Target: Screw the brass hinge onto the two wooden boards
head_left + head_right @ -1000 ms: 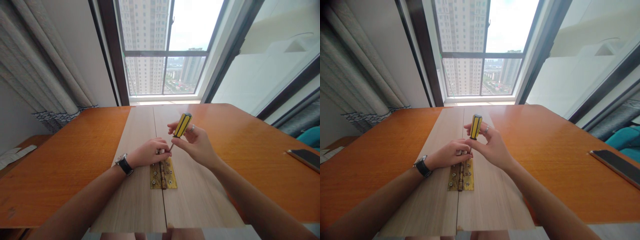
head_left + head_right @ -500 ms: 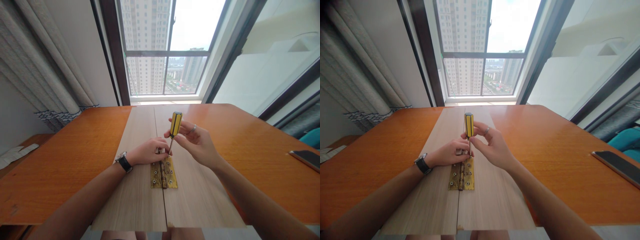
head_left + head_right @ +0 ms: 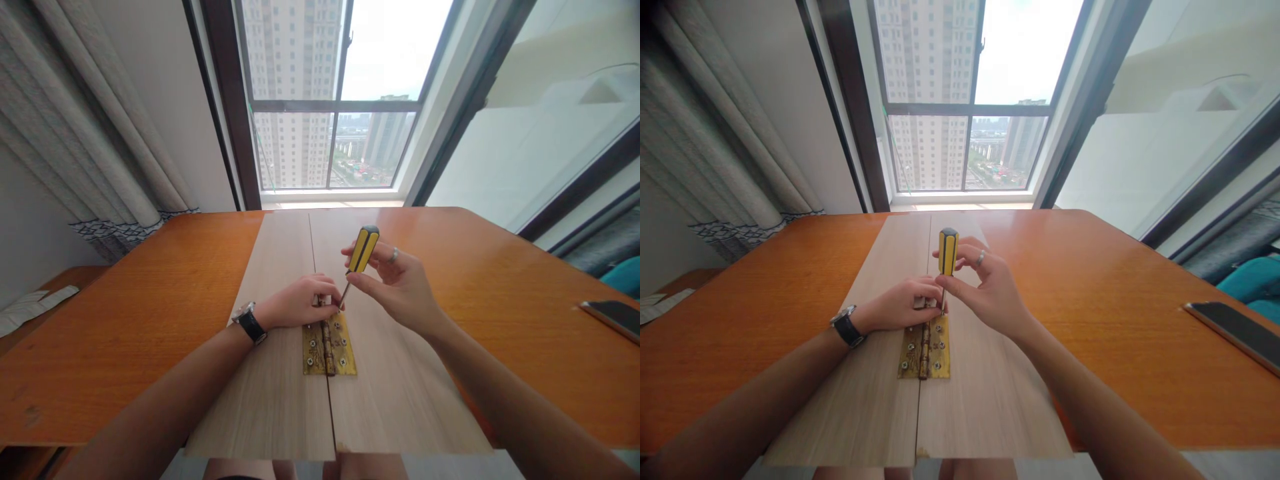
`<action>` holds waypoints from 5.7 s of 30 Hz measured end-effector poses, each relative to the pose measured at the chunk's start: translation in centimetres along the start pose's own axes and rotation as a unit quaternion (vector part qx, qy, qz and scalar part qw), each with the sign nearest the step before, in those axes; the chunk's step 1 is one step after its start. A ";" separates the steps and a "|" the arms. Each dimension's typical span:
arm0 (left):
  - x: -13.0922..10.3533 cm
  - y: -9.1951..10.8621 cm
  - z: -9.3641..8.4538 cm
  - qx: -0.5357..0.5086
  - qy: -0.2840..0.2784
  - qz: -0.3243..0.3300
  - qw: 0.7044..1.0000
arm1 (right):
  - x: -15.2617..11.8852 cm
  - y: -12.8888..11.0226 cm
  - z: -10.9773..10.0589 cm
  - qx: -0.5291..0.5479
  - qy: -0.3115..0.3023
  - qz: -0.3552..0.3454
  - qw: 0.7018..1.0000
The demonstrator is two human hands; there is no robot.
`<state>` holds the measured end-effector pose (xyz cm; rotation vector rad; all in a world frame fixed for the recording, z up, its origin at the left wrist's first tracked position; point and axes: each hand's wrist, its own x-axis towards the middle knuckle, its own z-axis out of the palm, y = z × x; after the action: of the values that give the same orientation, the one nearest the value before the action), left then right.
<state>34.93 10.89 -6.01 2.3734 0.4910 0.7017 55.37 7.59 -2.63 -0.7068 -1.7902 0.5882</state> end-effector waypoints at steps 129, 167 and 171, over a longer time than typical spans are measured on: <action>0.0 0.3 0.2 0.016 0.001 -0.033 0.999 | 0.3 -0.8 -0.1 0.074 0.027 0.035 0.996; 0.1 0.4 0.1 0.038 0.002 -0.041 0.998 | 0.3 -0.2 0.1 0.017 0.077 0.033 0.996; 0.1 0.3 0.1 0.036 0.003 -0.034 0.999 | 0.3 -0.8 0.4 0.072 0.059 0.028 0.995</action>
<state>35.16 10.63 -5.86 2.4088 0.6061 0.6705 54.79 7.19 -1.98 -0.6803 -1.6055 0.6918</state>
